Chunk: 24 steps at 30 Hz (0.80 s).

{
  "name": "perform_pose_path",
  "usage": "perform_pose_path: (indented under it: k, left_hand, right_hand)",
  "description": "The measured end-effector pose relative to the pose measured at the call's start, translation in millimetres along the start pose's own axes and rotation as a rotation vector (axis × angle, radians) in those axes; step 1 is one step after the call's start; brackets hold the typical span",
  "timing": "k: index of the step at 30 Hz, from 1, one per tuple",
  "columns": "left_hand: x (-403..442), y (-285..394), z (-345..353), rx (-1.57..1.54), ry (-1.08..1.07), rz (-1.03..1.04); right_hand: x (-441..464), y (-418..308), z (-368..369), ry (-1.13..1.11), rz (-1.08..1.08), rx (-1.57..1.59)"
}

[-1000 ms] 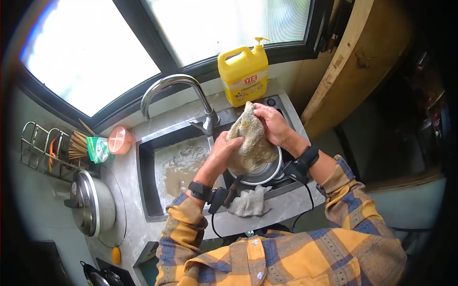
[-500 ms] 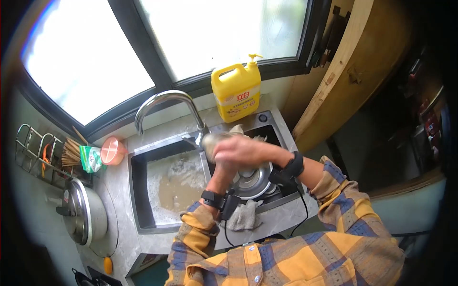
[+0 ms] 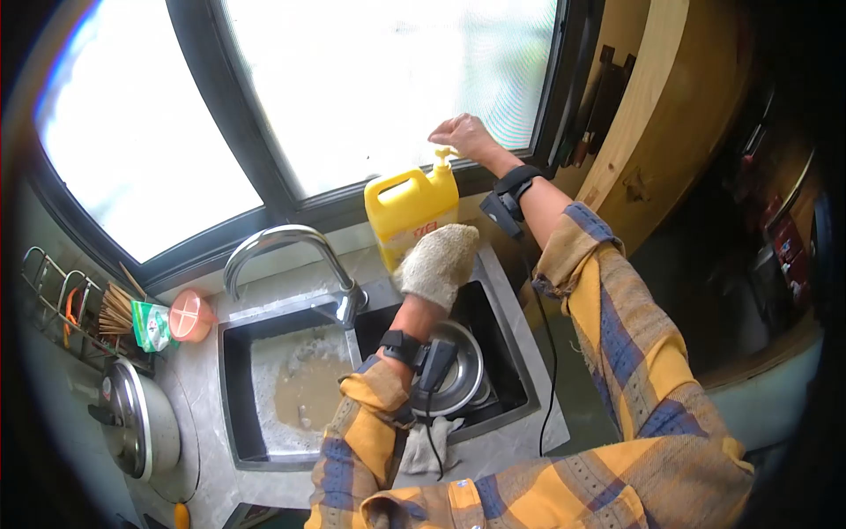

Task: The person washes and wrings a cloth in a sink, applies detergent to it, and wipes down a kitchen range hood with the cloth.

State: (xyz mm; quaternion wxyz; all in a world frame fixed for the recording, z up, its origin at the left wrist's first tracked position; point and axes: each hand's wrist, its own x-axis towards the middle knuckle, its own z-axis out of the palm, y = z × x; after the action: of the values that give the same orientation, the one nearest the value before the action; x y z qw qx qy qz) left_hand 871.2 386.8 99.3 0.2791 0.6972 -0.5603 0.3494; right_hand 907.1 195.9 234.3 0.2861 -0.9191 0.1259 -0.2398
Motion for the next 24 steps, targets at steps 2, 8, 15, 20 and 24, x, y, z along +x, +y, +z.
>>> perform_pose_path:
  k: [2, 8, 15, 20, 24]
  left_hand:
    - [36.4, 3.1, -4.1, -0.123, -0.257, -0.079]
    - [81.7, 1.5, 20.6, -0.337, -0.224, -0.321]
    - [81.6, 10.7, 23.3, -0.273, -0.195, -0.266]
    - [84.9, 11.6, 18.0, -0.249, -0.245, -0.300]
    - [80.3, 7.3, 28.0, -0.189, -0.174, -0.244]
  right_hand:
    - [11.2, 5.4, 2.5, -0.071, 0.020, 0.074]
    - [9.5, 14.5, 9.9, -0.387, 0.087, 0.234]
    - [-4.1, 10.2, 1.2, -0.686, -0.037, 0.065]
    - [-7.7, 21.0, 10.0, -0.656, -0.150, 0.045]
    - [7.7, 56.4, 27.7, -0.513, -0.402, -0.278]
